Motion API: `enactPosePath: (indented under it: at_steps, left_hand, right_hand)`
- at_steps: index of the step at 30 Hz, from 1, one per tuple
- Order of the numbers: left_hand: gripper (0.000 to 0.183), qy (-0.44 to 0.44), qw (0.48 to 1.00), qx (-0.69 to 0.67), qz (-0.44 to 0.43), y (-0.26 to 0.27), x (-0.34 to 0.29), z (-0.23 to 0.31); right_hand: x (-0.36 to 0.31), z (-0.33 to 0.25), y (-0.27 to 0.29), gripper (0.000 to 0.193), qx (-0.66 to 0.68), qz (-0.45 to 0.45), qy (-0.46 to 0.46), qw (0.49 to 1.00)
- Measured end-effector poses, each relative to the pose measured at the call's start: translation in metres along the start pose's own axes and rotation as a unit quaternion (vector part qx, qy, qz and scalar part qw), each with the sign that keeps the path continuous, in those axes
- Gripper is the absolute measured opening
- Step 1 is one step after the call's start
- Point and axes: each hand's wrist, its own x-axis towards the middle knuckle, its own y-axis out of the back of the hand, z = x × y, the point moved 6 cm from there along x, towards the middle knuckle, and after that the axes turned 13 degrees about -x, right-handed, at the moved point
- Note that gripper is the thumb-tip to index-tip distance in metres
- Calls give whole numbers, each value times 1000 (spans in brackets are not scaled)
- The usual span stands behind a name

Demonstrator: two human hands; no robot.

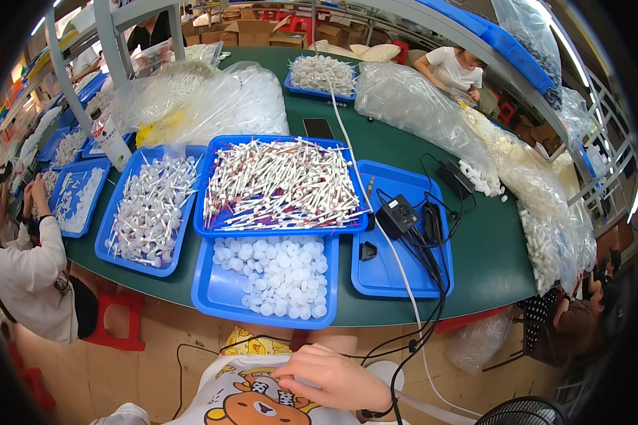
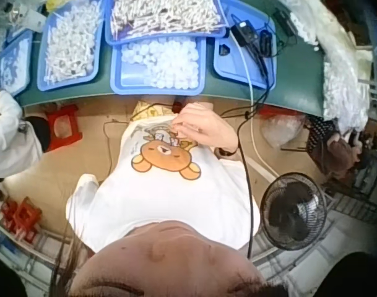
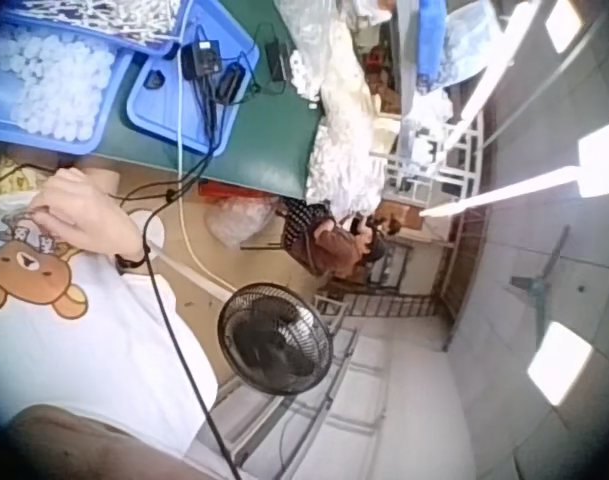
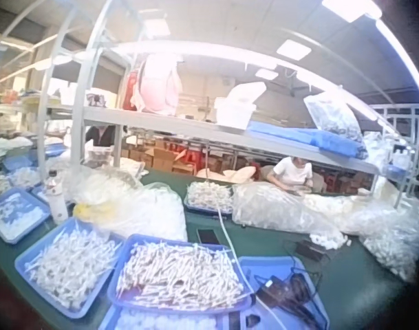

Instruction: The person repeatedly picks a white circular cap and a white stick with red and white wires from blue trays, then presses the cap onto the stick end. The assembled units are placed into a tray. The person continues this assembly cycle throughout the clip.

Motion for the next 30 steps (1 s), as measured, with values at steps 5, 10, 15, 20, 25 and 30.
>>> enactPosePath:
  at_steps: [5,10,15,20,25,30]
  left_hand:
    - [14,31,950,-175,-257,-115,-75,16]
    - [14,150,824,-259,-480,-195,-198,3]
    - [14,211,726,-264,-600,-242,-330,-36]
    - [13,226,703,-266,-620,-238,-393,-44]
    - [13,122,747,-175,-630,-223,-368,-56]
    - [9,109,842,17,-528,-176,-209,-21]
  right_hand:
    - [-4,2,7,17,-29,6,-19,999]
    - [-4,14,8,16,-65,-6,-44,997]
    - [-5,21,9,15,-76,-4,-83,994]
    - [2,36,5,17,-105,-16,-92,990]
    - [7,69,24,15,-205,44,-157,965]
    - [25,98,80,16,-127,127,-204,962]
